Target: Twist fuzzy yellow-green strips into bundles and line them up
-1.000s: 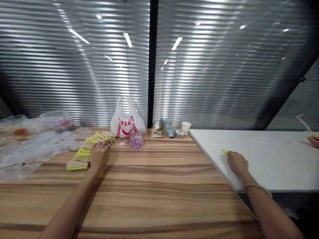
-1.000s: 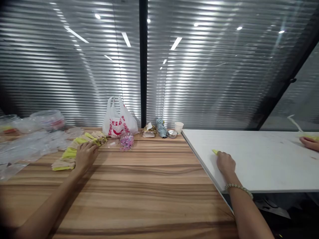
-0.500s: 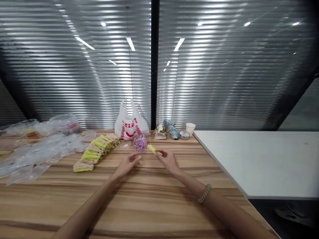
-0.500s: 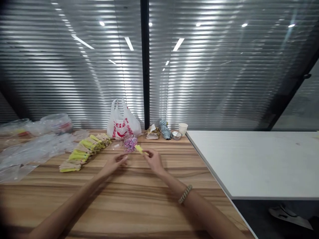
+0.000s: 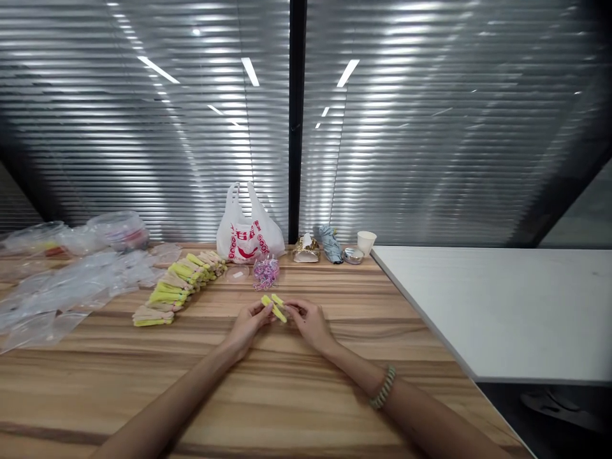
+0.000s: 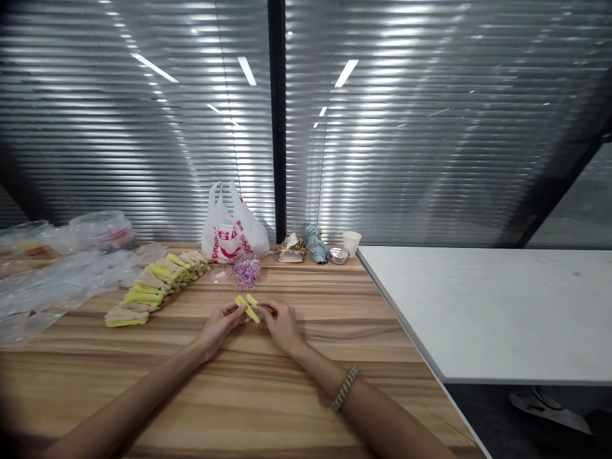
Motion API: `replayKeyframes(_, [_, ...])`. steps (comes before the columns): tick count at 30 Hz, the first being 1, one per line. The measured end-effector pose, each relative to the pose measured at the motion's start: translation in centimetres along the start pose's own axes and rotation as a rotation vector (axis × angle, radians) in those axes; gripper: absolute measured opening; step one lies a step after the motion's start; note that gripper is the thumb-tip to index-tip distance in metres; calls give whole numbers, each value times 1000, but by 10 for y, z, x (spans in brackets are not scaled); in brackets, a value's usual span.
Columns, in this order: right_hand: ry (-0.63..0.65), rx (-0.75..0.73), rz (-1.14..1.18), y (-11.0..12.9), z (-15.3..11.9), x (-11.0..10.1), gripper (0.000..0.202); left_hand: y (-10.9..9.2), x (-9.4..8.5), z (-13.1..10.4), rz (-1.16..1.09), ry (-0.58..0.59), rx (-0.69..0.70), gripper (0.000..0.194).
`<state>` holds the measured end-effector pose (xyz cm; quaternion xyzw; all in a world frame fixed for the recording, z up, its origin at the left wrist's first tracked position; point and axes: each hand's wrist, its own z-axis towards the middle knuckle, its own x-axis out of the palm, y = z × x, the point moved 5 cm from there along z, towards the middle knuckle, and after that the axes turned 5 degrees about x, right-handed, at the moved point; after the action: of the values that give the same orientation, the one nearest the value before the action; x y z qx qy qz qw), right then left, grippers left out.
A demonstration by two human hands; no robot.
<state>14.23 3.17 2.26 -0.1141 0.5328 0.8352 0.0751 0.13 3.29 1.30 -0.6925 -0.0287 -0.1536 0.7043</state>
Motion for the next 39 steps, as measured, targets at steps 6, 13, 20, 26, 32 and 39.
replayKeyframes(6, [-41,132,89,-17,2,-2,16,1,-6,1,-49,-124,4,24])
replayKeyframes(13, [-22,203,219,-16,1,-1,19,0,-3,0,-6,-62,3,34])
replayKeyframes(20, [32,152,210,-10,1,1,23,3,-5,1,9,-54,-25,30])
replayKeyframes(26, [93,156,212,-12,1,5,24,10,-10,3,-16,-90,-49,32])
replayKeyframes(32, [160,163,218,-13,0,7,26,9,-9,2,-13,-100,-57,29])
replayKeyframes(39, [192,155,153,-11,-2,9,35,10,-12,2,-28,-152,-47,39])
